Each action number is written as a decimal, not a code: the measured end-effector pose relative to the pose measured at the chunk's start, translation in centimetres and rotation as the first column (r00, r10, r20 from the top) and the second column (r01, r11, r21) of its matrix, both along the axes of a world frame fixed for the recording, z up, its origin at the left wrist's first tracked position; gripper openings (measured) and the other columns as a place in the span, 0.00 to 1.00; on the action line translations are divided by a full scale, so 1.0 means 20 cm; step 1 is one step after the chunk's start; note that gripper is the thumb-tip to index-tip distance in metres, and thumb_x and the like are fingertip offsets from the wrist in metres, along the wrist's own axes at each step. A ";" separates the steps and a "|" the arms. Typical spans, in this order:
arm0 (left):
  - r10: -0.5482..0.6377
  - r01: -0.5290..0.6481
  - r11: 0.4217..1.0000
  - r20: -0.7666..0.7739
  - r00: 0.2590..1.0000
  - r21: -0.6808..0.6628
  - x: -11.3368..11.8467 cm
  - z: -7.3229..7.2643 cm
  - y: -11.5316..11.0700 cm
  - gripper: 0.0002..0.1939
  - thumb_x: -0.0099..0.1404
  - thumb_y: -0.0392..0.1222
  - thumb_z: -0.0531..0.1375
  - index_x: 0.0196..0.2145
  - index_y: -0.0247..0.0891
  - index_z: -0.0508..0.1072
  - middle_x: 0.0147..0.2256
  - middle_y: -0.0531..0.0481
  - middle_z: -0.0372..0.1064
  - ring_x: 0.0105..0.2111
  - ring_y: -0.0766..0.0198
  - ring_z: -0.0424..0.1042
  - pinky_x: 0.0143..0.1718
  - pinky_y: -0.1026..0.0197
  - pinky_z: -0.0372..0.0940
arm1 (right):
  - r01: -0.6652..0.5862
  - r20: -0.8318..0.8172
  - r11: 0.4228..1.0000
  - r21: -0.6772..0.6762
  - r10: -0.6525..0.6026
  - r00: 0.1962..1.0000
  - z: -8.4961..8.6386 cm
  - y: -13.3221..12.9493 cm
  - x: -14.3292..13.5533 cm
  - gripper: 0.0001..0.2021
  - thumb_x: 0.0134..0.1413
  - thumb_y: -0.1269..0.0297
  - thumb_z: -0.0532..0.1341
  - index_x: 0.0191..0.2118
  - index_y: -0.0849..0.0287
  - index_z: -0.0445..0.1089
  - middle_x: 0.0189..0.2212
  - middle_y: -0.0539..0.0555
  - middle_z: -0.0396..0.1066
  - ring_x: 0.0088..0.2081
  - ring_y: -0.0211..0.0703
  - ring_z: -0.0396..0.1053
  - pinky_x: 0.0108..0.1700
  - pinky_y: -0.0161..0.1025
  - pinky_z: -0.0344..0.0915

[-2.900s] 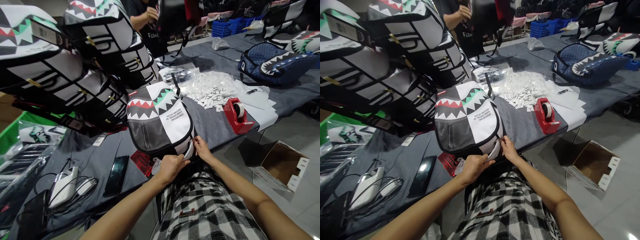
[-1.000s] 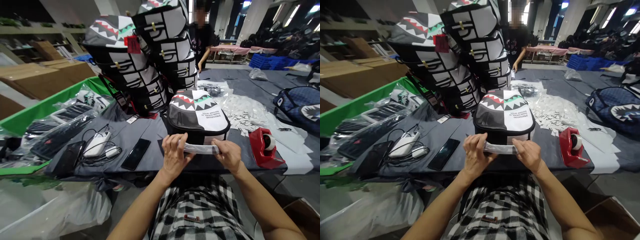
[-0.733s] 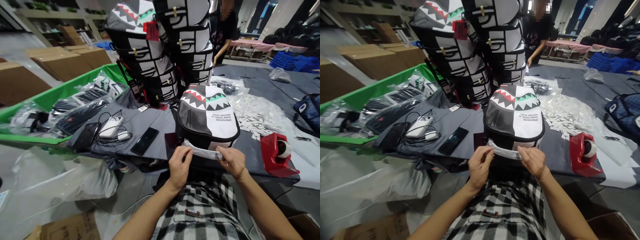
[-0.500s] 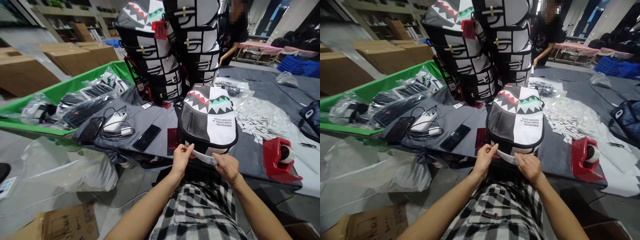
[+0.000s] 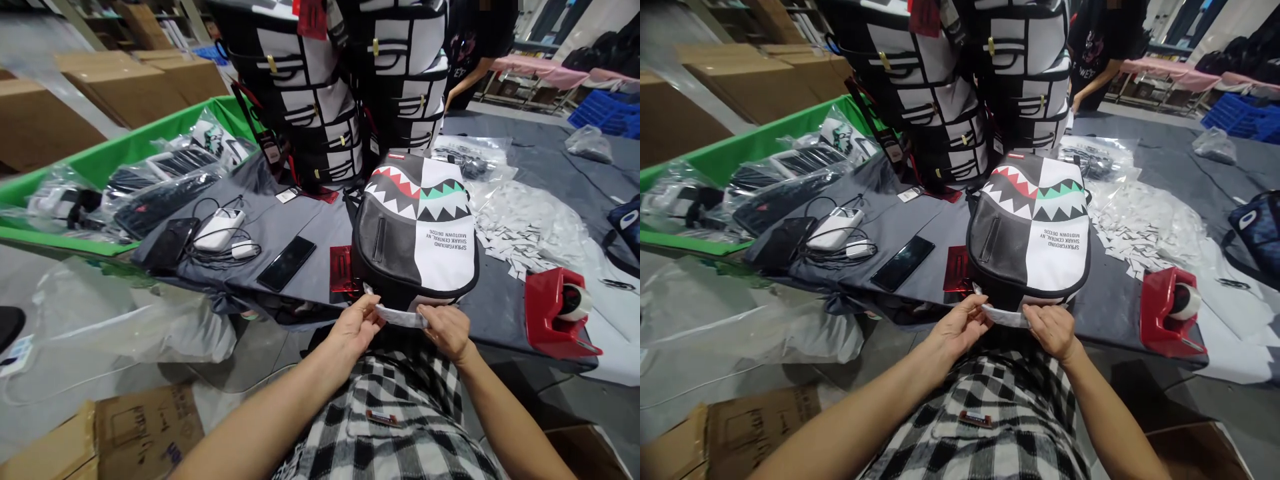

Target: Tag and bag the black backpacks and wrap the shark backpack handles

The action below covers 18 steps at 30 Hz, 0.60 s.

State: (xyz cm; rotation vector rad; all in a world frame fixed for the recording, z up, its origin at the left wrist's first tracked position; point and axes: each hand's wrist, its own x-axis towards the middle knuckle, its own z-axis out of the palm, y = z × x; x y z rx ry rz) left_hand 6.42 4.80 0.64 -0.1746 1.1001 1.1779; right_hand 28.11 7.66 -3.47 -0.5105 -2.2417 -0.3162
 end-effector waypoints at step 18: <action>-0.230 0.256 0.940 -0.138 0.963 0.224 -0.15 -0.17 -0.02 0.19 0.61 0.54 0.68 0.28 0.33 0.76 0.27 0.47 0.76 0.28 0.65 0.74 0.32 0.65 0.67 | 0.017 -0.016 1.000 -0.024 -0.017 1.000 -0.09 -0.03 0.02 0.21 0.68 0.67 0.54 0.65 0.56 0.61 0.34 0.55 0.79 0.30 0.41 0.75 0.33 0.38 0.68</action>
